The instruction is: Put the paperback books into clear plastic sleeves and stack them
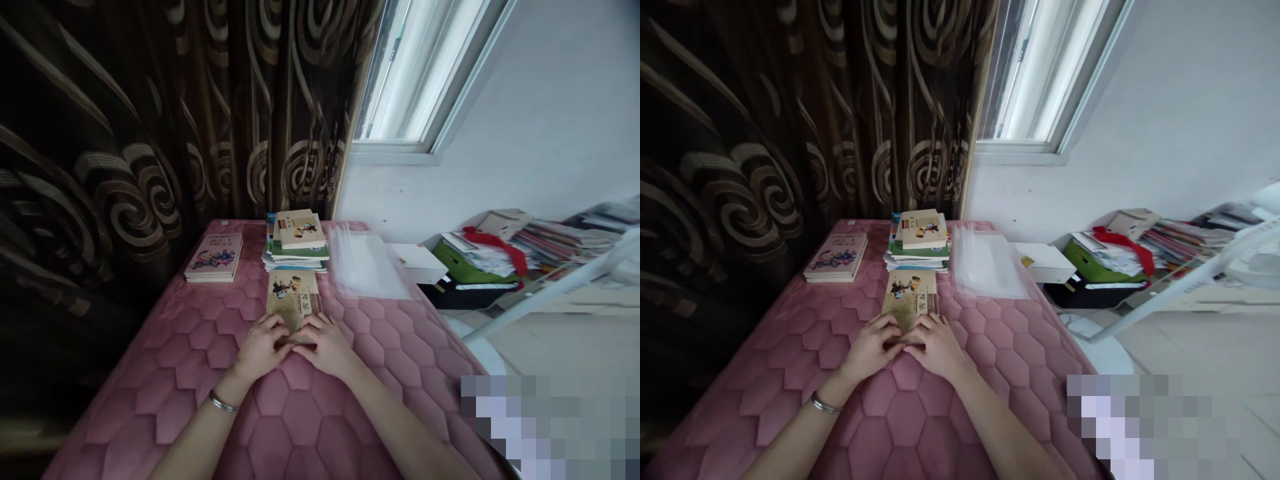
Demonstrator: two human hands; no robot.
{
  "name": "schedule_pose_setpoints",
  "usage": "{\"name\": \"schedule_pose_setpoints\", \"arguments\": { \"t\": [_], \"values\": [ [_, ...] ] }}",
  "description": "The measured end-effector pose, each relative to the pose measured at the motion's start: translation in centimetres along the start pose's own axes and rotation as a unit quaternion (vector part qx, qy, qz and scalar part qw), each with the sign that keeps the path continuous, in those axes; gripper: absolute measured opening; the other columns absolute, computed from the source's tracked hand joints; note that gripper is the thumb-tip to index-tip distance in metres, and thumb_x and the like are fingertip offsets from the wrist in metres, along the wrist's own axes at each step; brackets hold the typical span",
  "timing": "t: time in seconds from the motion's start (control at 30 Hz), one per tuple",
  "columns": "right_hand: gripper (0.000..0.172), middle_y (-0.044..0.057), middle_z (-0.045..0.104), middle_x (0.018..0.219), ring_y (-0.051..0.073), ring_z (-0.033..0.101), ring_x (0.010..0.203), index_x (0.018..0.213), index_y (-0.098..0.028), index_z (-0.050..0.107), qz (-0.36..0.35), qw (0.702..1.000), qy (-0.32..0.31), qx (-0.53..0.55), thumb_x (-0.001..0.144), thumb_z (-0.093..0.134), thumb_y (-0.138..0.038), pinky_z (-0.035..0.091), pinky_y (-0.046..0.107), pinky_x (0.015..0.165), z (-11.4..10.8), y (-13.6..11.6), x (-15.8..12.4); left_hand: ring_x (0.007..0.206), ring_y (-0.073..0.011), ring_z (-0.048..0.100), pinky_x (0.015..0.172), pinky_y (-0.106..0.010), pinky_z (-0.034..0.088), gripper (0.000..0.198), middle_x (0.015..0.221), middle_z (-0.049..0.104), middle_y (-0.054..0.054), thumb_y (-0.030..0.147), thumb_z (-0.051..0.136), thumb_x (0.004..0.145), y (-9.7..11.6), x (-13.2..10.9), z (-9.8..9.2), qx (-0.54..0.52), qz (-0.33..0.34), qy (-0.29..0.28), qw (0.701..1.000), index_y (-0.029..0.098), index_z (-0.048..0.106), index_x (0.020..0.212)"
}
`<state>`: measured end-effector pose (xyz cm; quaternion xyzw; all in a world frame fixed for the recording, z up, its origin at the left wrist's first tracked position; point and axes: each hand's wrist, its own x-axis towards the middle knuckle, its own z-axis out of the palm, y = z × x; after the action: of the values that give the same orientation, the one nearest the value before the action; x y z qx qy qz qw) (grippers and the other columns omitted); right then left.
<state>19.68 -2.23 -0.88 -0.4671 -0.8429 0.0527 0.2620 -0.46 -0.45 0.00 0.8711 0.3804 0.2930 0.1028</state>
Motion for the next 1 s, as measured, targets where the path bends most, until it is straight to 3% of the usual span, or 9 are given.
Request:
{"name": "schedule_pose_setpoints", "arguments": {
  "t": [0.23, 0.4, 0.5, 0.73, 1.0],
  "values": [
    [0.012, 0.003, 0.065, 0.09, 0.019, 0.055, 0.09, 0.082, -0.027, 0.072, -0.005, 1.0, 0.024, 0.013, 0.086, 0.065, -0.036, 0.041, 0.037, 0.085, 0.2, 0.3, 0.4, 0.085, -0.0171, 0.056, 0.08, -0.031, 0.047, 0.004, 0.086, 0.061, -0.003, 0.02, 0.068, 0.08, -0.1, 0.3, 0.1, 0.014, 0.023, -0.001, 1.0, 0.018, 0.067, 0.077],
    [0.009, 0.002, 0.064, 0.098, 0.018, 0.054, 0.094, 0.09, -0.03, 0.074, 0.003, 0.999, -0.013, 0.037, 0.083, 0.068, -0.031, 0.04, 0.037, 0.087, -0.9, 1.5, 0.0, 0.087, -0.0167, 0.056, 0.081, -0.031, 0.045, 0.004, 0.086, 0.064, -0.002, 0.023, 0.07, 0.08, -1.3, 0.3, -0.8, -0.009, 0.042, -0.016, 0.999, 0.022, 0.073, 0.083],
    [0.014, 0.003, 0.063, 0.104, 0.02, 0.053, 0.1, 0.094, -0.032, 0.074, 0.016, 0.998, -0.051, 0.042, 0.081, 0.07, -0.028, 0.039, 0.041, 0.091, -1.8, 2.7, -0.4, 0.086, -0.0167, 0.055, 0.079, -0.031, 0.044, 0.007, 0.085, 0.064, -0.002, 0.024, 0.072, 0.078, -2.4, 0.0, -1.8, -0.023, 0.018, -0.033, 0.999, 0.024, 0.075, 0.084],
    [0.03, 0.004, 0.057, 0.117, 0.023, 0.048, 0.111, 0.106, -0.036, 0.072, 0.036, 0.99, -0.117, 0.076, 0.079, 0.071, -0.022, 0.037, 0.045, 0.099, -3.6, 4.6, -1.2, 0.092, -0.0164, 0.058, 0.09, -0.034, 0.04, 0.015, 0.093, 0.066, -0.001, 0.021, 0.073, 0.077, -4.0, -0.2, -3.5, -0.072, -0.027, -0.084, 0.993, 0.028, 0.076, 0.089],
    [0.032, 0.004, 0.057, 0.118, 0.02, 0.051, 0.103, 0.105, -0.034, 0.072, 0.015, 0.99, -0.11, 0.083, 0.079, 0.066, -0.016, 0.041, 0.041, 0.095, -4.1, 4.7, -1.3, 0.098, -0.0168, 0.058, 0.092, -0.034, 0.041, 0.022, 0.098, 0.067, -0.002, 0.011, 0.065, 0.078, -3.8, -0.5, -4.4, -0.087, -0.039, -0.103, 0.99, 0.027, 0.074, 0.091]
  ]
}}
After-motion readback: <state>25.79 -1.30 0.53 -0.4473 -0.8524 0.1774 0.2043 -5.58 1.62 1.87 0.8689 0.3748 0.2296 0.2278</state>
